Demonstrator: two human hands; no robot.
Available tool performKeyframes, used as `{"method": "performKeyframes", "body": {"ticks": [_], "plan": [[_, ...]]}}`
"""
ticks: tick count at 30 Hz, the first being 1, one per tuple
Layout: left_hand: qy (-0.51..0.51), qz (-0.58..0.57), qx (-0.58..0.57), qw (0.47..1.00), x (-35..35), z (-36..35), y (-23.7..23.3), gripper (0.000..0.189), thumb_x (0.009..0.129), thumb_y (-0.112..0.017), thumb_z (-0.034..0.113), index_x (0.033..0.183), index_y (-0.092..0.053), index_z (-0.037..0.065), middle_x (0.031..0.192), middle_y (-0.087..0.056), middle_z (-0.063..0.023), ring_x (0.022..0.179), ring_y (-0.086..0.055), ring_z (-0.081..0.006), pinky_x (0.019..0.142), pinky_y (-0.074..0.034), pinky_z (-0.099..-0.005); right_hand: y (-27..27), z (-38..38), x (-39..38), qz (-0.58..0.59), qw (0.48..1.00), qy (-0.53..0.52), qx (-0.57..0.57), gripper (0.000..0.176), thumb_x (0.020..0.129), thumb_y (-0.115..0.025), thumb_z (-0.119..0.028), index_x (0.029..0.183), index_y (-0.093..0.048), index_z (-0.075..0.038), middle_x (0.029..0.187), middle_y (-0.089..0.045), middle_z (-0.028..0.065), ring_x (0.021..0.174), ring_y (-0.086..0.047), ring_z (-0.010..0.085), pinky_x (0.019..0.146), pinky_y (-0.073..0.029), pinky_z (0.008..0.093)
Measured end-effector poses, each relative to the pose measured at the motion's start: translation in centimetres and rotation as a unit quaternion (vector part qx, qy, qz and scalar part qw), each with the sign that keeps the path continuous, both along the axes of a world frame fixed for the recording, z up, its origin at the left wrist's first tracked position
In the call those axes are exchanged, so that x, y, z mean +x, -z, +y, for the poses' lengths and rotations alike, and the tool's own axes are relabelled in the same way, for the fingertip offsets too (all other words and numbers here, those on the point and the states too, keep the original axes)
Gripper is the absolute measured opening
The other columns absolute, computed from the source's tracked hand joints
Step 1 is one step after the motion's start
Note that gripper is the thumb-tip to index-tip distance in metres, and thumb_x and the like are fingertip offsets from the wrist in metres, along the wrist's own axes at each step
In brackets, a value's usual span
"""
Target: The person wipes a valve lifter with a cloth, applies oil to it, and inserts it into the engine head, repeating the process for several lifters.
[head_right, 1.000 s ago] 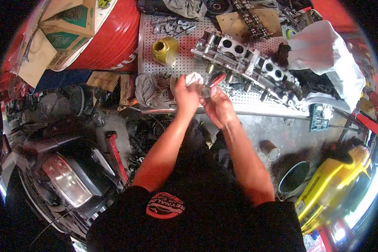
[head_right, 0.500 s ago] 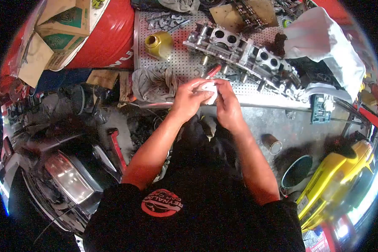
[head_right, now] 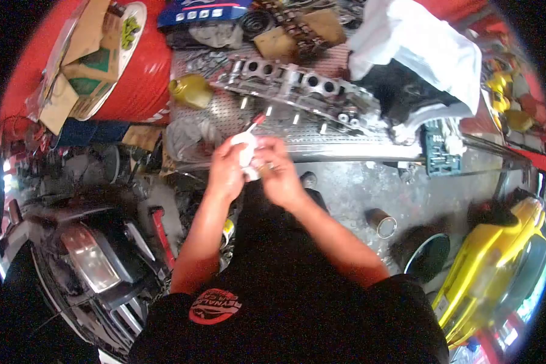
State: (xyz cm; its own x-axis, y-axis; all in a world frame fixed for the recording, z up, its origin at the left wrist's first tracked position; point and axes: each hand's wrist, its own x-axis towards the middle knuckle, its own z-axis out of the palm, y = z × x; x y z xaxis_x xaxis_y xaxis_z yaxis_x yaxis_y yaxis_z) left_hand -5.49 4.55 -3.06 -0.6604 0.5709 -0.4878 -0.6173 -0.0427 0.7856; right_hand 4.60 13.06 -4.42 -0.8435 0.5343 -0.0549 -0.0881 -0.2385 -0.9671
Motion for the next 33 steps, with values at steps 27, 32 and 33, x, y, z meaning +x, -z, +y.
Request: {"method": "performKeyframes", "body": {"ticks": [27,32,33], "plan": [[-0.201,0.211,-0.094,0.952,-6.7,-4.6,2.7,0.029,0.085,-0.066,-0.004,0.109,-0.052,0.001,0.093,-0.062,-0.0071,0.087,-0.061,-0.0135,0.075,-0.052,-0.0291,-0.1,6.3,-7.3,-0.198,0.948,-0.149,-0.202,0.026,0.096,-0.047,-0.016,0.120,-0.055,-0.009,0.088,-0.056,0.0057,0.067,-0.047,0.0123,0.064,-0.042,0.0259],[-0.023,0.412,-0.096,0.906,-6.3,-1.2,2.1,0.024,0.084,-0.068,0.007,0.106,-0.062,-0.002,0.097,-0.061,-0.0135,0.085,-0.061,-0.0210,0.075,-0.050,-0.0337,-3.0,4.1,-9.9,-0.216,0.963,-0.153,-0.050,0.035,0.103,-0.040,-0.031,0.128,-0.051,-0.010,0.085,-0.052,0.0003,0.068,-0.038,0.0068,0.062,-0.033,0.0208],[0.012,0.424,-0.048,0.904,-5.9,-0.4,0.7,0.023,0.085,-0.069,0.007,0.104,-0.062,-0.002,0.093,-0.061,-0.0127,0.082,-0.060,-0.0188,0.072,-0.049,-0.0326,-3.1,4.1,-10.5,-0.209,0.970,-0.126,-0.016,0.036,0.103,-0.039,-0.034,0.128,-0.051,-0.010,0.085,-0.052,-0.0001,0.069,-0.039,0.0066,0.064,-0.034,0.0204]]}}
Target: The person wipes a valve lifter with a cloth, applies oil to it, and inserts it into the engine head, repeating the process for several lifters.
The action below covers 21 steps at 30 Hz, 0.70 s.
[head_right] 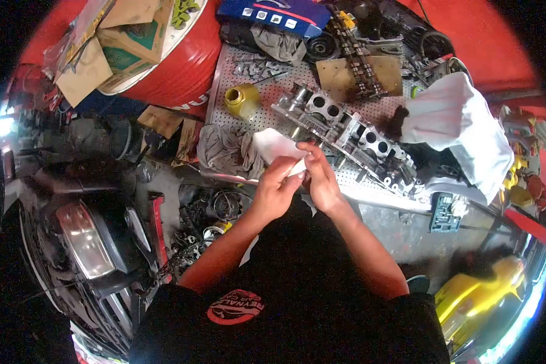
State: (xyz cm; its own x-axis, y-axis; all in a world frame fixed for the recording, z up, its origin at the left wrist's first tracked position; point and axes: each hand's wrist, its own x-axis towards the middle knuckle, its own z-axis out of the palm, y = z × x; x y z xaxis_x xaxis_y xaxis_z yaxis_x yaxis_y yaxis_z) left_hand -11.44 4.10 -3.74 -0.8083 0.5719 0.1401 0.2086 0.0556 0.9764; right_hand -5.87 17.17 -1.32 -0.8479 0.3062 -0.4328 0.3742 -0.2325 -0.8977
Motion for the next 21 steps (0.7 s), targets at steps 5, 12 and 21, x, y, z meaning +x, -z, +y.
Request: {"method": "performKeyframes", "body": {"ticks": [5,12,21], "plan": [[0.073,-0.188,-0.040,0.979,-1.2,-0.4,-0.7,0.019,0.087,-0.067,0.006,0.104,-0.062,-0.002,0.082,-0.061,-0.0053,0.076,-0.055,-0.0092,0.069,-0.048,-0.0269,1.3,-0.7,-1.2,0.050,0.985,0.148,0.071,0.038,0.104,-0.043,-0.035,0.113,-0.058,-0.001,0.095,-0.061,0.0038,0.087,-0.049,0.0091,0.081,-0.042,0.0257],[0.197,-0.043,-0.105,0.974,-0.3,-1.9,-2.3,0.018,0.087,-0.065,0.009,0.101,-0.063,-0.002,0.080,-0.060,-0.0081,0.074,-0.059,-0.0191,0.071,-0.050,-0.0319,1.5,0.9,0.8,-0.051,0.996,-0.026,0.071,0.042,0.103,-0.042,-0.033,0.097,-0.065,0.001,0.084,-0.062,0.0060,0.082,-0.053,0.0134,0.078,-0.044,0.0284],[0.197,0.108,-0.158,0.962,-2.3,-1.0,-4.6,0.018,0.083,-0.068,0.009,0.098,-0.063,0.001,0.088,-0.063,-0.0092,0.082,-0.062,-0.0264,0.073,-0.049,-0.0400,-2.0,3.4,-3.1,0.056,0.949,-0.231,0.209,0.036,0.103,-0.039,-0.029,0.109,-0.061,-0.001,0.101,-0.066,0.0194,0.095,-0.064,0.0362,0.085,-0.049,0.0396]]}}
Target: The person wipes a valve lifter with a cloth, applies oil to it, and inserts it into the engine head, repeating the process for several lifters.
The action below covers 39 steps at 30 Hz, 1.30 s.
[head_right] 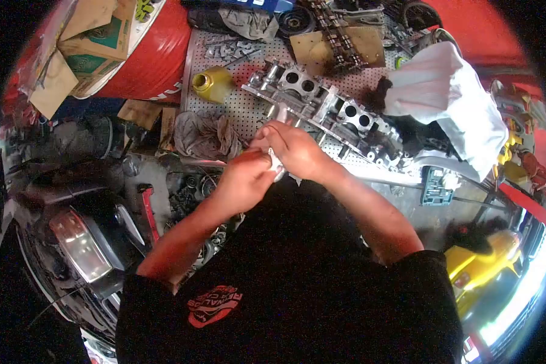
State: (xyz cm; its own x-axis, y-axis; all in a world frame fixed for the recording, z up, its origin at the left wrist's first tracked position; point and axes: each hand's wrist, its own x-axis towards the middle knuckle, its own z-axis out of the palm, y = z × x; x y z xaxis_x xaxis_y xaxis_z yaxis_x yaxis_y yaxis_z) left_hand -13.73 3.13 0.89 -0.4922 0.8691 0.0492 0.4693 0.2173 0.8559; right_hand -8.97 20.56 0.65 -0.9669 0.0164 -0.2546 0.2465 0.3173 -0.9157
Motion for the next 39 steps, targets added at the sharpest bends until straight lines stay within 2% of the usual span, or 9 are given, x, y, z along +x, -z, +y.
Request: {"method": "performKeyframes", "body": {"ticks": [3,9,12,17,20,25,29,36,39], "plan": [[-0.121,-0.696,0.179,0.685,1.6,0.3,0.7,0.018,0.093,-0.059,0.009,0.106,-0.066,-0.002,0.099,-0.069,-0.0065,0.094,-0.063,-0.0167,0.080,-0.050,-0.0350,-1.2,-0.4,0.7,0.107,0.993,0.040,0.008,0.031,0.104,-0.041,-0.027,0.110,-0.060,-0.004,0.098,-0.066,0.0171,0.084,-0.066,0.0364,0.074,-0.052,0.0411],[-0.213,-0.516,0.098,0.824,3.0,0.6,-0.3,0.019,0.093,-0.059,0.014,0.093,-0.066,-0.004,0.079,-0.067,-0.0050,0.072,-0.065,-0.0208,0.070,-0.050,-0.0333,-1.5,-0.2,0.8,0.114,0.991,0.049,0.042,0.029,0.104,-0.040,-0.026,0.110,-0.059,-0.004,0.099,-0.064,0.0164,0.081,-0.065,0.0367,0.068,-0.051,0.0409],[-0.135,-0.074,0.017,0.988,2.1,0.9,-1.6,0.016,0.091,-0.061,0.016,0.089,-0.066,0.002,0.073,-0.064,-0.0140,0.068,-0.065,-0.0237,0.064,-0.050,-0.0371,0.0,-0.8,0.7,0.013,0.986,0.102,-0.130,0.035,0.104,-0.041,-0.030,0.113,-0.060,-0.002,0.094,-0.061,0.0058,0.079,-0.058,0.0154,0.071,-0.046,0.0296],[-0.110,-0.511,0.032,0.852,-1.5,-0.2,-2.8,0.021,0.089,-0.058,0.013,0.096,-0.068,-0.003,0.080,-0.071,-0.0117,0.067,-0.066,-0.0196,0.060,-0.051,-0.0330,-1.6,-1.3,0.8,-0.144,0.872,0.190,-0.427,0.036,0.103,-0.041,-0.029,0.119,-0.059,-0.002,0.077,-0.057,0.0054,0.056,-0.049,0.0117,0.053,-0.043,0.0265],[-0.220,-0.604,0.300,0.705,-2.1,-2.9,-2.0,0.031,0.085,-0.053,0.005,0.108,-0.064,-0.012,0.099,-0.070,-0.0183,0.088,-0.069,-0.0256,0.085,-0.055,-0.0385,-1.0,1.1,0.8,-0.089,0.790,0.130,-0.592,0.038,0.100,-0.039,-0.029,0.124,-0.054,-0.003,0.047,-0.030,-0.0015,0.039,-0.024,0.0109,0.042,-0.027,0.0286],[-0.400,-0.186,0.074,0.894,-5.8,-4.7,1.3,0.046,0.087,-0.061,0.010,0.130,-0.051,-0.002,0.094,-0.070,-0.0152,0.082,-0.068,-0.0226,0.076,-0.054,-0.0343,-2.5,2.0,1.7,-0.063,0.750,0.050,-0.657,0.044,0.095,-0.041,-0.026,0.126,-0.054,0.001,0.045,-0.027,-0.0013,0.039,-0.023,0.0107,0.045,-0.028,0.0287],[-0.250,0.062,-0.393,0.883,-6.7,-4.0,4.2,0.080,0.081,-0.071,0.018,0.147,-0.026,0.008,0.092,-0.070,-0.0215,0.084,-0.067,-0.0411,0.078,-0.052,-0.0465,-2.8,1.8,1.7,-0.059,0.744,0.045,-0.665,0.045,0.094,-0.040,-0.027,0.127,-0.053,0.001,0.045,-0.027,-0.0007,0.039,-0.023,0.0115,0.045,-0.029,0.0290],[-0.242,0.164,0.103,0.951,-0.2,-0.3,-1.9,0.041,0.076,-0.075,0.009,0.115,-0.063,0.006,0.094,-0.060,-0.0124,0.086,-0.058,-0.0310,0.077,-0.049,-0.0406,-3.0,1.0,2.4,-0.094,0.780,0.153,-0.600,0.046,0.102,-0.036,-0.038,0.127,-0.053,-0.004,0.057,-0.037,0.0004,0.049,-0.033,0.0114,0.053,-0.034,0.0286],[-0.146,0.186,0.041,0.971,3.4,1.5,-3.5,0.038,0.074,-0.076,0.013,0.108,-0.063,0.005,0.115,-0.054,-0.0135,0.099,-0.053,-0.0315,0.083,-0.046,-0.0422,-3.1,-1.6,3.1,-0.159,0.805,0.282,-0.497,0.050,0.104,-0.032,-0.047,0.124,-0.055,-0.007,0.084,-0.058,0.0049,0.069,-0.052,0.0133,0.067,-0.047,0.0302]]}}
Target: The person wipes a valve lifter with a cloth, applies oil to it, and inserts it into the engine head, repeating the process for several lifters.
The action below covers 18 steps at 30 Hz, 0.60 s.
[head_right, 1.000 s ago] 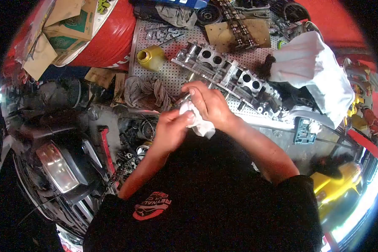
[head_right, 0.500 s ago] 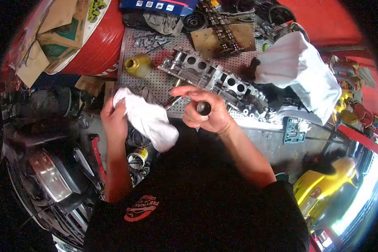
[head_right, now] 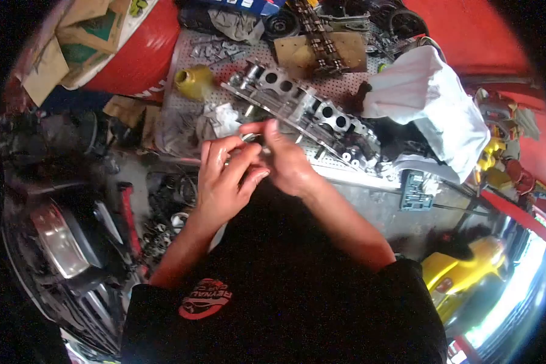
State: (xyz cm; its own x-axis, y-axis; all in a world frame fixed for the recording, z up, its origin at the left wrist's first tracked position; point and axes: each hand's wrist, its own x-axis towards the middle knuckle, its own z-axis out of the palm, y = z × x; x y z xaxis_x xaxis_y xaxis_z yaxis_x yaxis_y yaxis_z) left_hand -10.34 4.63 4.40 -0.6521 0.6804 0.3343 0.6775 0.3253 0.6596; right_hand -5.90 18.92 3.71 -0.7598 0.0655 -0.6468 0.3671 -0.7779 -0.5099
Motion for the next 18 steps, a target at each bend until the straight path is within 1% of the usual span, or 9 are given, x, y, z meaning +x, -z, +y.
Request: {"method": "performKeyframes", "body": {"ticks": [1,5,8,9,11,14,15,16,18], "plan": [[-0.027,-0.017,-0.004,0.999,0.9,0.7,0.3,0.033,0.073,-0.075,0.012,0.102,-0.062,0.005,0.119,-0.052,-0.0126,0.102,-0.052,-0.0323,0.086,-0.045,-0.0429,2.0,0.0,1.2,0.061,0.997,-0.053,0.013,0.049,0.102,-0.036,-0.049,0.122,-0.055,-0.009,0.109,-0.060,0.0073,0.092,-0.059,0.0157,0.080,-0.050,0.0326],[-0.104,-0.057,0.033,0.992,5.6,-0.3,4.6,0.029,0.069,-0.075,0.005,0.093,-0.060,0.003,0.112,-0.056,-0.0106,0.098,-0.053,-0.0332,0.081,-0.047,-0.0427,4.7,-0.9,5.3,0.074,0.987,-0.081,-0.114,0.043,0.103,-0.040,-0.042,0.126,-0.055,-0.008,0.113,-0.060,0.0049,0.103,-0.058,0.0162,0.088,-0.048,0.0310],[-0.179,-0.197,0.085,0.960,10.7,-0.8,6.3,0.028,0.069,-0.075,0.000,0.094,-0.061,0.003,0.106,-0.057,-0.0095,0.096,-0.057,-0.0282,0.081,-0.048,-0.0356,6.0,-0.2,9.3,0.083,0.983,-0.156,-0.057,0.039,0.103,-0.046,-0.032,0.130,-0.054,-0.005,0.113,-0.061,0.0048,0.105,-0.057,0.0136,0.092,-0.046,0.0285],[-0.194,-0.241,0.097,0.946,12.6,-0.6,6.9,0.027,0.070,-0.075,0.000,0.094,-0.062,0.003,0.106,-0.057,-0.0092,0.096,-0.057,-0.0259,0.081,-0.048,-0.0341,6.5,0.5,10.8,0.103,0.973,-0.205,0.013,0.038,0.102,-0.048,-0.030,0.130,-0.054,-0.005,0.113,-0.061,0.0048,0.105,-0.056,0.0128,0.092,-0.046,0.0280],[-0.216,-0.326,0.126,0.912,16.6,0.0,8.0,0.026,0.072,-0.075,0.000,0.094,-0.062,0.002,0.106,-0.058,-0.0084,0.094,-0.059,-0.0213,0.081,-0.048,-0.0311,7.4,2.6,13.9,0.149,0.933,-0.291,0.149,0.037,0.101,-0.053,-0.026,0.131,-0.053,-0.003,0.114,-0.061,0.0048,0.105,-0.056,0.0111,0.091,-0.046,0.0270],[-0.206,-0.423,0.232,0.852,23.0,2.2,10.0,0.025,0.075,-0.074,-0.001,0.097,-0.063,0.003,0.104,-0.060,-0.0070,0.093,-0.060,-0.0164,0.080,-0.049,-0.0290,7.5,5.7,18.4,0.163,0.881,-0.382,0.227,0.038,0.098,-0.059,-0.023,0.129,-0.054,-0.002,0.114,-0.062,0.0045,0.103,-0.057,0.0104,0.089,-0.047,0.0269],[-0.220,-0.497,0.282,0.790,25.0,3.1,10.5,0.027,0.078,-0.073,0.000,0.102,-0.063,0.004,0.102,-0.063,-0.0057,0.094,-0.061,-0.0157,0.079,-0.050,-0.0286,7.7,6.4,19.9,0.155,0.893,-0.375,0.196,0.037,0.097,-0.060,-0.025,0.126,-0.055,-0.002,0.109,-0.063,0.0041,0.098,-0.059,0.0107,0.086,-0.049,0.0280],[-0.257,-0.490,0.286,0.782,26.8,4.2,10.9,0.028,0.079,-0.072,-0.002,0.104,-0.062,0.004,0.103,-0.062,-0.0062,0.095,-0.061,-0.0160,0.081,-0.051,-0.0294,8.5,6.9,21.5,0.113,0.920,-0.348,0.140,0.031,0.097,-0.061,-0.024,0.119,-0.058,-0.002,0.105,-0.063,0.0049,0.096,-0.059,0.0105,0.085,-0.050,0.0288],[-0.333,-0.473,0.298,0.759,30.0,6.4,11.3,0.030,0.080,-0.070,-0.006,0.107,-0.061,0.005,0.105,-0.062,-0.0071,0.096,-0.062,-0.0165,0.084,-0.053,-0.0311,10.1,8.3,24.4,0.072,0.931,-0.328,0.143,0.027,0.096,-0.062,-0.024,0.111,-0.059,-0.002,0.102,-0.063,0.0049,0.093,-0.060,0.0107,0.084,-0.049,0.0282]]}}
